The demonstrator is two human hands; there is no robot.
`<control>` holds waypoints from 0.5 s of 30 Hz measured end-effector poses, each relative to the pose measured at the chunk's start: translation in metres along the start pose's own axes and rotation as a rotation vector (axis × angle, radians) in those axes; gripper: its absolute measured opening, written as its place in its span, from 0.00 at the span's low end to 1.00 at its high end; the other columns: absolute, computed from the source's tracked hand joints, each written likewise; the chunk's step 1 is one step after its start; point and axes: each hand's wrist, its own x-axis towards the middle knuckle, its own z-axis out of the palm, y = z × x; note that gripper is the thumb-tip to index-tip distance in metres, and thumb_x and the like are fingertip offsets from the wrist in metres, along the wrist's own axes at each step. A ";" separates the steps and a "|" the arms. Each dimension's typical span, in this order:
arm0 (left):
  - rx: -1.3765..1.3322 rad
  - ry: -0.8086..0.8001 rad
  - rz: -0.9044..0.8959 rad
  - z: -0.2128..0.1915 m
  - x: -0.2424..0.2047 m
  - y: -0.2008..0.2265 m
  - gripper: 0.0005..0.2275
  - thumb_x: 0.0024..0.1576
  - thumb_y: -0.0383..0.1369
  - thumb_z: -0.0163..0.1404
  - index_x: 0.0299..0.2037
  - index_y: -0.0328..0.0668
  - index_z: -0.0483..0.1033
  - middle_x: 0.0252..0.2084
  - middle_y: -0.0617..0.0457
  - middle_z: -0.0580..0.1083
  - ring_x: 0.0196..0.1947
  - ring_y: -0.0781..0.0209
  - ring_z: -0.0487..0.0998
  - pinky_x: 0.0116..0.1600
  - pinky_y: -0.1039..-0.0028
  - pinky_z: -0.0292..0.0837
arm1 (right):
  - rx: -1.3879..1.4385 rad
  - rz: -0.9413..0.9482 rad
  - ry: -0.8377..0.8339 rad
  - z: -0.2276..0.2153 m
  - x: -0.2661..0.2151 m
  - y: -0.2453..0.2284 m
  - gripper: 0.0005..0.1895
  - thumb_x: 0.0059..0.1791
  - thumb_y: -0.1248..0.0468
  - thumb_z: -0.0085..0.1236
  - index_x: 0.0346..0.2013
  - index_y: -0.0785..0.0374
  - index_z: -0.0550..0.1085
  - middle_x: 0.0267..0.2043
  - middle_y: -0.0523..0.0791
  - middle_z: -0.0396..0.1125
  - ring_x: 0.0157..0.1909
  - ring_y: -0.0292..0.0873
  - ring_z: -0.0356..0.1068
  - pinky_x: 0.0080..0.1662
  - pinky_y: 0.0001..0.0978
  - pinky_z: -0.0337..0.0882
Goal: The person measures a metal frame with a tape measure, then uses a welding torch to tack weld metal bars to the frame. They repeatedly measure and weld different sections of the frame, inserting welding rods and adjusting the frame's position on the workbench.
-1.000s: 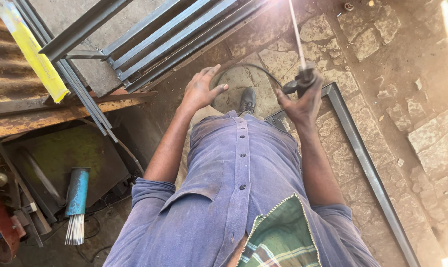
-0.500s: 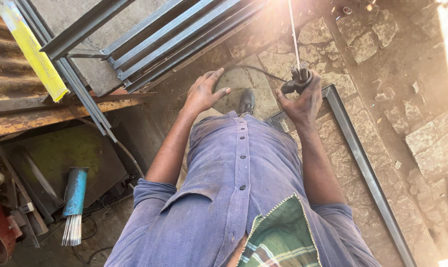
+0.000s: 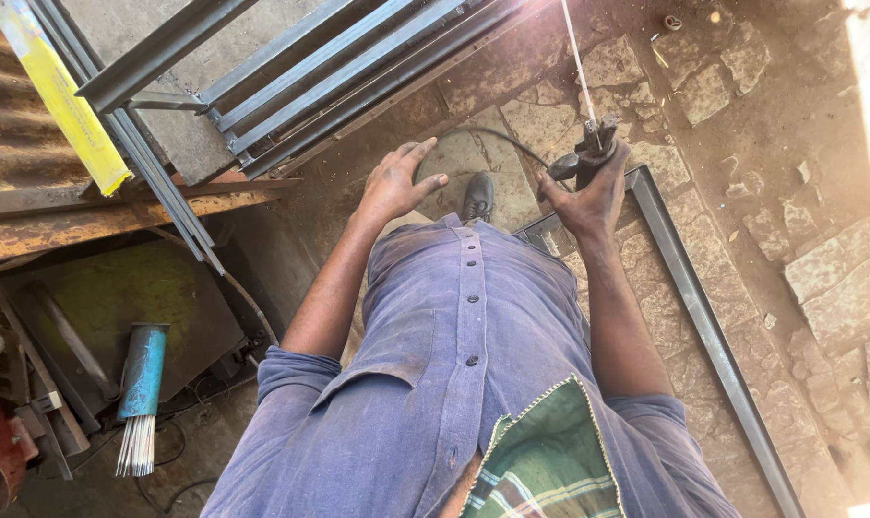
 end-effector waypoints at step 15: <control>0.025 -0.008 0.012 0.006 0.000 0.001 0.33 0.55 0.55 0.56 0.70 0.57 0.65 0.68 0.47 0.66 0.67 0.46 0.67 0.68 0.55 0.63 | 0.106 0.102 -0.021 0.001 0.003 0.022 0.50 0.40 0.55 0.81 0.63 0.57 0.53 0.52 0.50 0.64 0.59 0.52 0.69 0.60 0.55 0.75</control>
